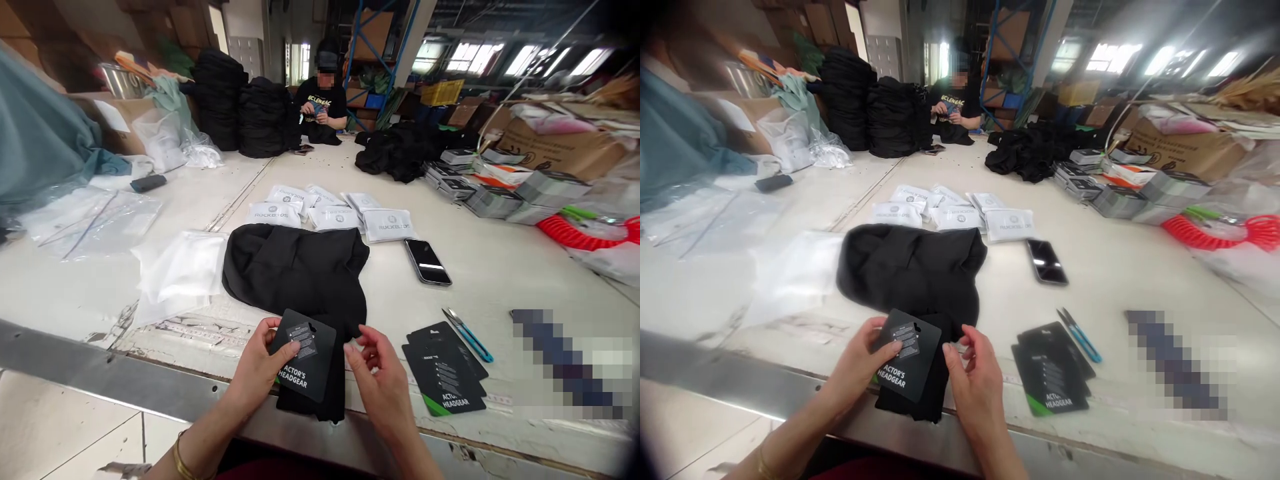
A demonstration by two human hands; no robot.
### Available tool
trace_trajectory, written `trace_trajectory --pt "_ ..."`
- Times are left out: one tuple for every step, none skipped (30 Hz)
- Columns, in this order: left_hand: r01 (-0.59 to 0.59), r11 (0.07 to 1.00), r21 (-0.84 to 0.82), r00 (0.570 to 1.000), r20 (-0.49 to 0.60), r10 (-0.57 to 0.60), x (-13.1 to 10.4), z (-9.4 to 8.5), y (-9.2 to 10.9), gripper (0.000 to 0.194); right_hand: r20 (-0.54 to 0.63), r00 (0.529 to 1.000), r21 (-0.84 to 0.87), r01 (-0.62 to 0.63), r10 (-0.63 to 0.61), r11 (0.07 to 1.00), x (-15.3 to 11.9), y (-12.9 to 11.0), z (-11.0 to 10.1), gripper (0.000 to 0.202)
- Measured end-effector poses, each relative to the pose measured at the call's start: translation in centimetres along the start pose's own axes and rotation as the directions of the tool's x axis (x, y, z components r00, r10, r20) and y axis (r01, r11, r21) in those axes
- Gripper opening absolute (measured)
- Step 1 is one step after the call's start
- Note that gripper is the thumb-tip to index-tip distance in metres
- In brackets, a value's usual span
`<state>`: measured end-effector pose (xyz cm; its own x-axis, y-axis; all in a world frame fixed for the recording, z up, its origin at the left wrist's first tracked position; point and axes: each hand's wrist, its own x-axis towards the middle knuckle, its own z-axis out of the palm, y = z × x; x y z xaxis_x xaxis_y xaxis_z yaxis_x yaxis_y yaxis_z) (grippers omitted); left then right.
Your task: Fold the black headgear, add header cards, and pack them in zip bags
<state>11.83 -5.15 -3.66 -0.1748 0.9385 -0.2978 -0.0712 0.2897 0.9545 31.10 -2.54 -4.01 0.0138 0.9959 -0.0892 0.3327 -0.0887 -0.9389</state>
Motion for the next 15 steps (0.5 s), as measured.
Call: trace_trajectory --pt "0.020 0.999 -0.044 1.000 0.020 -0.019 -0.3 0.3 0.4 0.040 0.024 1.000 0.043 -0.018 0.017 0.999 -0.1 -0.4 -0.4 0.041" --pt "0.046 0.996 -0.081 0.998 0.045 -0.043 -0.7 0.6 0.7 0.041 0.081 0.996 0.115 -0.056 0.047 0.992 -0.4 -0.8 -0.6 0.038" --pt "0.075 0.992 -0.106 0.995 0.071 -0.068 -1.1 0.9 0.9 0.043 0.148 0.986 0.197 -0.109 0.080 0.974 -0.7 -1.2 -0.6 0.036" --pt "0.097 0.988 -0.117 0.992 0.090 -0.087 -1.3 1.3 1.0 0.045 0.208 0.972 0.272 -0.164 0.108 0.948 -1.0 -1.5 -0.5 0.035" --pt "0.103 0.989 -0.111 0.991 0.100 -0.092 -1.6 1.7 0.9 0.047 0.244 0.961 0.333 -0.208 0.129 0.920 -1.3 -1.8 -0.3 0.035" --pt "0.091 0.992 -0.088 0.992 0.101 -0.082 -1.7 2.0 0.7 0.048 0.259 0.955 0.376 -0.234 0.141 0.896 -1.6 -2.0 0.0 0.032" --pt "0.069 0.996 -0.056 0.993 0.101 -0.063 -1.7 2.4 0.4 0.049 0.259 0.955 0.405 -0.244 0.145 0.881 -1.8 -2.1 0.2 0.029" --pt "0.043 0.999 -0.020 0.994 0.104 -0.040 -1.7 2.7 0.0 0.049 0.246 0.958 0.422 -0.242 0.147 0.874 -1.8 -2.1 0.2 0.026" --pt "0.020 1.000 0.020 0.993 0.115 -0.022 -1.6 2.9 -0.4 0.050 0.226 0.963 0.430 -0.233 0.146 0.872 -1.8 -1.9 0.0 0.024" --pt "0.000 0.998 0.060 0.992 0.127 -0.008 -1.4 3.0 -0.7 0.050 0.211 0.966 0.431 -0.228 0.148 0.873 -1.6 -1.7 -0.6 0.024" --pt "-0.021 0.995 0.101 0.991 0.133 0.007 -1.3 2.9 -1.0 0.051 0.198 0.968 0.427 -0.226 0.153 0.875 -1.3 -1.3 -1.5 0.024" --pt "-0.046 0.988 0.144 0.992 0.125 0.028 -1.2 2.7 -1.2 0.051 0.187 0.969 0.419 -0.227 0.162 0.879 -0.9 -0.8 -2.7 0.026" --pt "-0.073 0.977 0.198 0.993 0.102 0.054 -1.0 2.4 -1.3 0.051 0.167 0.971 0.406 -0.227 0.173 0.885 -0.4 -0.2 -4.2 0.029" --pt "-0.094 0.959 0.266 0.995 0.057 0.082 -0.9 2.0 -1.4 0.052 0.135 0.974 0.384 -0.221 0.183 0.896 0.2 0.4 -5.9 0.032" --pt "-0.103 0.934 0.342 0.994 0.001 0.109 -0.7 1.5 -1.5 0.054 0.093 0.978 0.356 -0.210 0.189 0.911 0.7 1.1 -7.7 0.036"
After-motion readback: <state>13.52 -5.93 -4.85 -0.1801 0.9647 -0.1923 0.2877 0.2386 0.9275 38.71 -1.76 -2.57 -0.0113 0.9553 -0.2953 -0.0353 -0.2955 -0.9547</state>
